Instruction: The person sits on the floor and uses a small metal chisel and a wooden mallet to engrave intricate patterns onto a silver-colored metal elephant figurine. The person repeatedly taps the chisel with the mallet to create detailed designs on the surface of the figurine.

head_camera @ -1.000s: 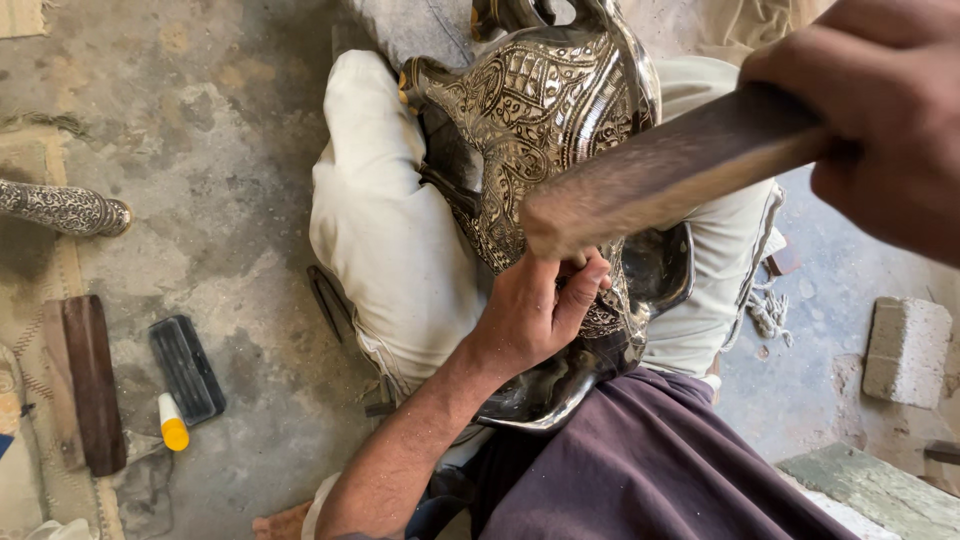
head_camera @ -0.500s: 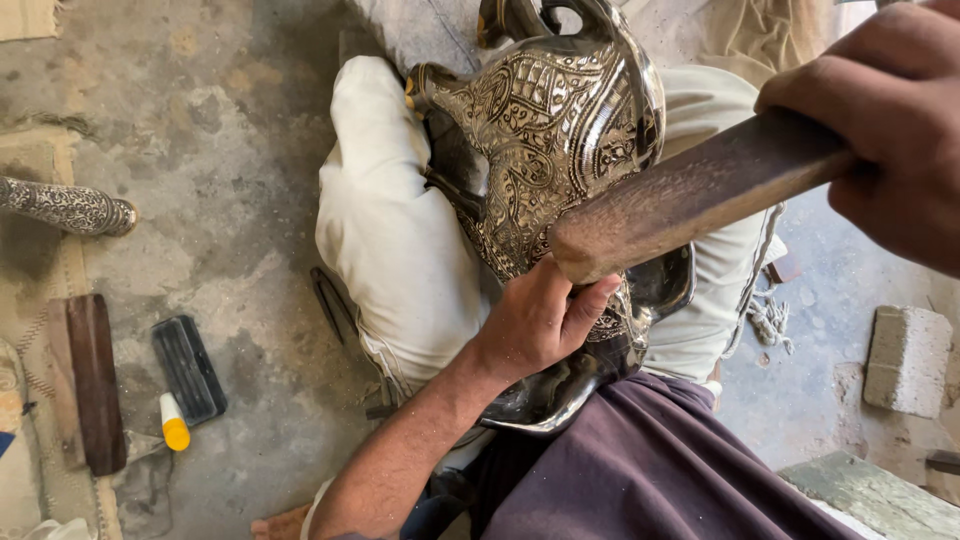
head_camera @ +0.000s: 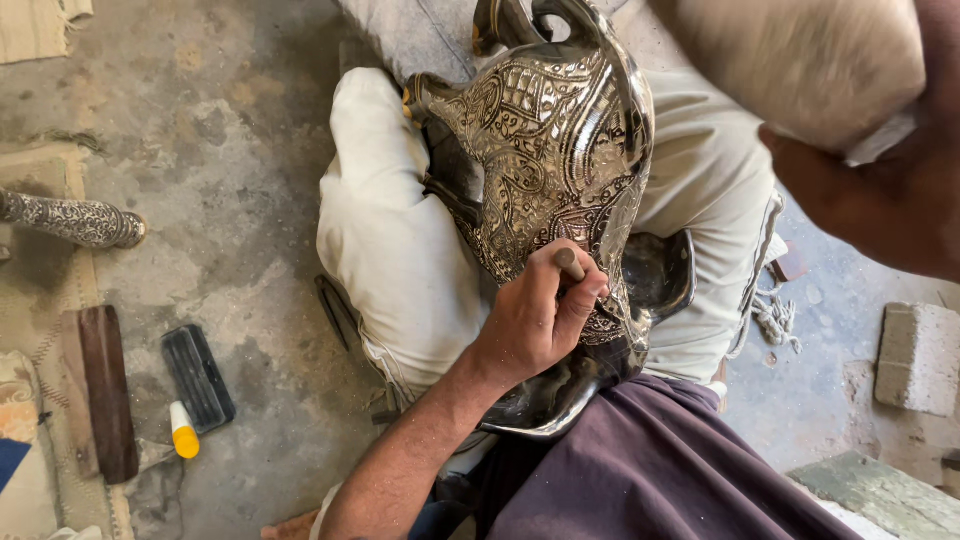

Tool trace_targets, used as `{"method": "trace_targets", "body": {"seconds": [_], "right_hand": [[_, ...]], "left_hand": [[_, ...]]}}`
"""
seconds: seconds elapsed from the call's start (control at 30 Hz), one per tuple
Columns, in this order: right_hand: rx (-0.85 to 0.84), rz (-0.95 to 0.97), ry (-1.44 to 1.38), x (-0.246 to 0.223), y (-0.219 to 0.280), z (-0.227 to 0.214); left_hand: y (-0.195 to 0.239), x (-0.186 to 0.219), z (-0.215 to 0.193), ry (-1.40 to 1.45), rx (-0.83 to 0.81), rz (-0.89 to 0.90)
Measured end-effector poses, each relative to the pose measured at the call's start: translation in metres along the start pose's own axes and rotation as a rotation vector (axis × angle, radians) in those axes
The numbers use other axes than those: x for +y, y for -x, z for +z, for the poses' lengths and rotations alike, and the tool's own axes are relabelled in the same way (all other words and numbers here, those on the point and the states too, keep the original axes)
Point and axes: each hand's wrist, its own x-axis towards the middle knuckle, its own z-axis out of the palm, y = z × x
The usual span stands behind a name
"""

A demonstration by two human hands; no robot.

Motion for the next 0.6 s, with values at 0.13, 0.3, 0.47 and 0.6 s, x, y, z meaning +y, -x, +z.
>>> {"method": "trace_targets", "body": {"seconds": [0.13, 0.3, 0.47, 0.6], "right_hand": [[-0.117, -0.089, 0.381, -0.013, -0.010, -0.009], [-0.020, 0.137, -0.038, -0.031, -0.021, -0.008], [-0.093, -0.042, 0.378, -0.006, 0.001, -0.007], [-0.096, -0.075, 0.453, -0.005, 0.008, -0.008]], "left_hand": [[0.000, 0.002, -0.001, -0.062, -0.023, 0.005], [0.003, 0.000, -0.001, -0.009, -0.020, -0.011], [0.002, -0.006, 0.002, -0.142, -0.052, 0.072], [0.008, -0.007, 0.001, -0.133, -0.075, 0.103]]}}
